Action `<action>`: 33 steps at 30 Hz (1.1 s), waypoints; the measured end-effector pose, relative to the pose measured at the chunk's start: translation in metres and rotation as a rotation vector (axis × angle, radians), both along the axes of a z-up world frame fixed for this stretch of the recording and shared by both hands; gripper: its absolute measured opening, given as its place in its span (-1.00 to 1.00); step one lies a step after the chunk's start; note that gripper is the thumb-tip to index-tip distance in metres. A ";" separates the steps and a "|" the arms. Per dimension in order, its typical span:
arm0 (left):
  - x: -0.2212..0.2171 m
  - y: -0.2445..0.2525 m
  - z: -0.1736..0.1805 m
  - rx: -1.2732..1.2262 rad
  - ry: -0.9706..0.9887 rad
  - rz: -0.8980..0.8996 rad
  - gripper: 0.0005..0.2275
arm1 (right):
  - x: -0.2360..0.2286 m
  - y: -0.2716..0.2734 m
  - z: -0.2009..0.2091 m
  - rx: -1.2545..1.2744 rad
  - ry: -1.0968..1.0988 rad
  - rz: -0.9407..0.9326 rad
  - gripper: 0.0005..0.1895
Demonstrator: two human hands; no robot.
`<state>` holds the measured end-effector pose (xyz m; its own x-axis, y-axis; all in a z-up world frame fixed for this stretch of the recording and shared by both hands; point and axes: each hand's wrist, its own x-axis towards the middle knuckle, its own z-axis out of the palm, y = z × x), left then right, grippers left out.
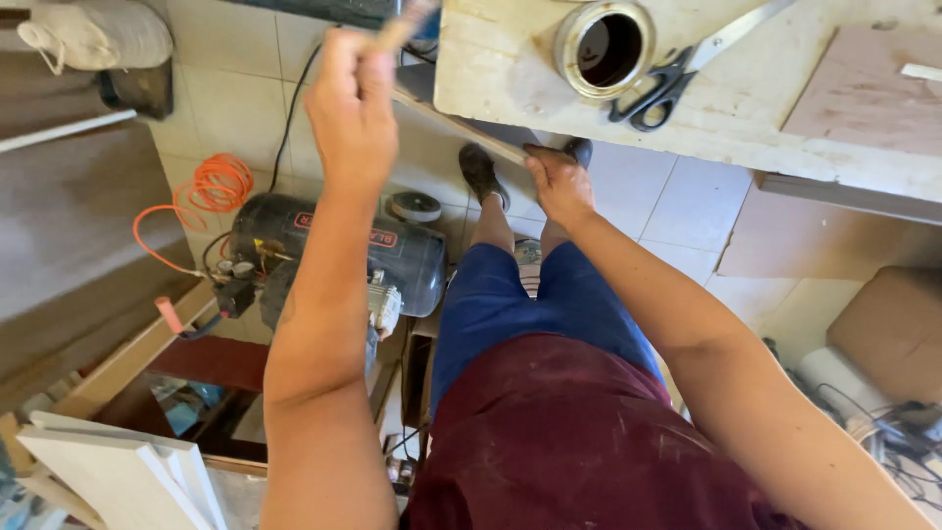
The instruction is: The person applies a dark wood stain to a rectangular wooden board using a small brush. They repeatedly dip the brush into a can of stain and spread it evenly across the surface of the board, working methodically from one end to the other.
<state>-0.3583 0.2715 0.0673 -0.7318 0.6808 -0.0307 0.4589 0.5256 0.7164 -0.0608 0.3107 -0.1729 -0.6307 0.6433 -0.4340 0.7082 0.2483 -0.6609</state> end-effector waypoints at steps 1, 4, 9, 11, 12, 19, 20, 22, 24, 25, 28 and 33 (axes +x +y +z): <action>0.014 0.013 0.028 0.104 0.058 -0.215 -0.86 | 0.000 0.002 0.002 -0.063 0.062 -0.008 -0.43; 0.048 0.049 0.067 0.205 0.218 -0.532 -0.91 | 0.005 0.006 0.011 -0.156 0.192 -0.030 -0.45; 0.087 0.099 0.050 0.022 0.599 -0.701 -0.86 | 0.017 0.009 0.020 -0.242 0.283 -0.026 -0.43; 0.098 0.115 0.036 0.056 0.746 -0.729 -0.76 | 0.021 0.010 0.027 -0.329 0.137 -0.036 -0.40; 0.101 0.119 0.026 0.054 0.747 -0.740 -0.76 | 0.024 0.011 0.030 -0.334 0.141 -0.044 -0.40; 0.113 0.136 -0.008 -0.071 0.819 -0.778 -0.82 | 0.031 0.015 0.013 -0.312 0.324 -0.019 -0.40; 0.113 0.136 -0.009 -0.089 0.819 -0.781 -0.82 | 0.032 0.014 0.011 -0.294 0.336 -0.013 -0.39; 0.115 0.137 -0.003 -0.099 0.818 -0.784 -0.83 | 0.032 0.015 0.011 -0.299 0.319 -0.019 -0.46; 0.115 0.136 0.013 -0.110 0.817 -0.780 -0.81 | 0.032 0.016 0.014 -0.302 0.301 -0.018 -0.52; 0.114 0.136 0.027 -0.119 0.776 -0.761 -0.86 | 0.030 0.018 0.016 -0.333 0.238 -0.023 -0.54; 0.109 0.130 0.076 -0.039 0.651 -0.704 -0.89 | 0.029 0.020 0.020 -0.344 0.177 -0.017 -0.60; 0.114 0.110 0.169 0.220 0.475 -0.541 -0.91 | 0.025 0.020 0.030 -0.325 0.168 -0.006 -0.64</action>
